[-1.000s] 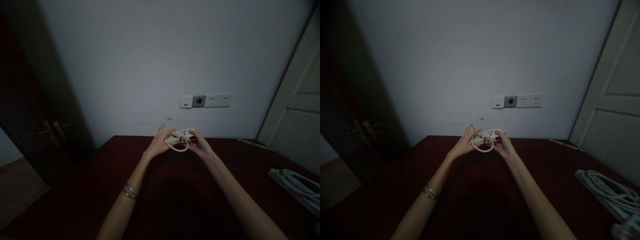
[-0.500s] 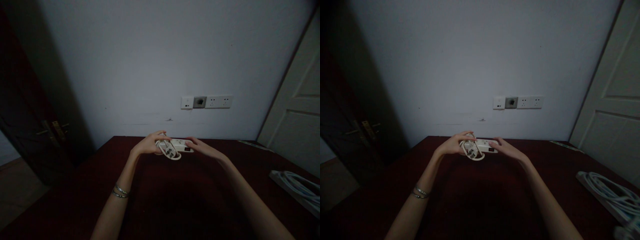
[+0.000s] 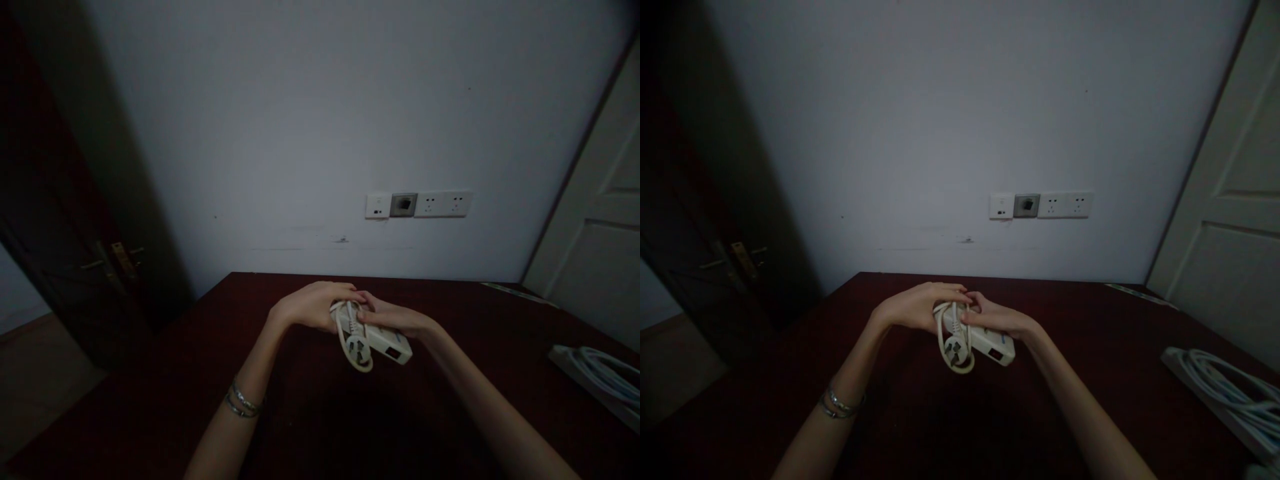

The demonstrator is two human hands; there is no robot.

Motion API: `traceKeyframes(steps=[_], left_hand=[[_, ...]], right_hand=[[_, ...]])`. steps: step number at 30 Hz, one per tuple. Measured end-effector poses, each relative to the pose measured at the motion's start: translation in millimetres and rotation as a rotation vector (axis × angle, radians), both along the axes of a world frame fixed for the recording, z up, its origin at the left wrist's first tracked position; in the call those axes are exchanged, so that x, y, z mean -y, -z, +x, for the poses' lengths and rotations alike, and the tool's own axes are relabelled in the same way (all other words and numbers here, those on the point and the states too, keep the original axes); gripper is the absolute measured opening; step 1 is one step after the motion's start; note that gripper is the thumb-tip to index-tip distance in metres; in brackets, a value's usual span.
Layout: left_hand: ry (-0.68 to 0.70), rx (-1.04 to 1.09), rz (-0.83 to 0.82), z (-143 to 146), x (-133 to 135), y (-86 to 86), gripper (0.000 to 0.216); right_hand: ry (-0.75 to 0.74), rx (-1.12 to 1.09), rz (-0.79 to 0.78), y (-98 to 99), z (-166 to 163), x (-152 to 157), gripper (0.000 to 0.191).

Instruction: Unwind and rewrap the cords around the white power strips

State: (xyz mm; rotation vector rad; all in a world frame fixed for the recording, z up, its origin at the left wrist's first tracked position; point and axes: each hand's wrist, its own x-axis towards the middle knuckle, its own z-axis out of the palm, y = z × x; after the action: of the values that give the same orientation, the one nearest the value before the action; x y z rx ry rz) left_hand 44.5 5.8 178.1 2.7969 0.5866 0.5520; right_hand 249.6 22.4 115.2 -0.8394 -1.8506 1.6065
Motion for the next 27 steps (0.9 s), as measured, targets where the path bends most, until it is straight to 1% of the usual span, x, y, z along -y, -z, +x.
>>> traceKeyframes(steps=[3,5,7,9,12,14,16,17,19,21,22,23,24,25,27], left_hand=[[0.001,0.024,0.014,-1.1,-0.8,1.0,0.057],[-0.034,0.017,0.068,-1.4,-2.5,2.4,0.057],[-0.091,0.016,0.144,-2.1,-6.1,4.3,0.053],[-0.175,0.041,0.244,-2.9,-11.4,7.8,0.05],[-0.372,0.157,0.382,-1.6,-21.8,17.1,0.048],[-0.499,0.265,0.385,2.0,-29.5,25.1,0.042],[-0.573,0.396,0.272,7.3,-36.7,32.3,0.028],[-0.585,0.47,0.169,10.1,-39.7,34.9,0.021],[-0.564,0.622,-0.137,15.3,-43.3,37.3,0.012],[-0.482,0.735,-0.499,18.8,-42.7,35.9,0.009],[-0.435,0.775,-0.651,19.8,-41.0,34.2,0.009],[-0.394,0.807,-0.762,20.3,-38.7,32.2,0.01],[-0.364,0.831,-0.825,20.5,-36.1,30.0,0.01],[-0.348,0.844,-0.842,20.6,-33.6,27.9,0.011],[-0.346,0.835,-0.81,20.5,-29.6,24.7,0.015]], right_hand=[[-0.011,0.007,-0.008,0.4,-6.4,2.0,0.082],[-0.023,-0.02,-0.035,2.5,-7.8,1.1,0.074],[0.018,-0.075,-0.077,5.2,-8.7,-1.4,0.064],[0.129,-0.144,-0.114,6.9,-10.2,-4.7,0.057],[0.338,-0.263,-0.131,6.9,-13.2,-9.9,0.046],[0.45,-0.328,-0.119,6.3,-14.2,-13.5,0.037],[0.56,-0.367,-0.096,6.3,-13.6,-17.5,0.033],[0.612,-0.381,-0.079,6.7,-12.7,-19.6,0.033],[0.693,-0.406,-0.035,7.8,-10.1,-24.0,0.036],[0.728,-0.426,0.007,8.5,-7.1,-27.8,0.039],[0.737,-0.432,0.027,8.5,-5.7,-29.4,0.04],[0.747,-0.433,0.046,8.4,-4.2,-30.8,0.042],[0.756,-0.426,0.067,8.0,-2.8,-31.9,0.043],[0.765,-0.414,0.089,7.5,-1.3,-32.9,0.044],[0.802,-0.383,0.123,6.6,1.6,-34.2,0.049]])
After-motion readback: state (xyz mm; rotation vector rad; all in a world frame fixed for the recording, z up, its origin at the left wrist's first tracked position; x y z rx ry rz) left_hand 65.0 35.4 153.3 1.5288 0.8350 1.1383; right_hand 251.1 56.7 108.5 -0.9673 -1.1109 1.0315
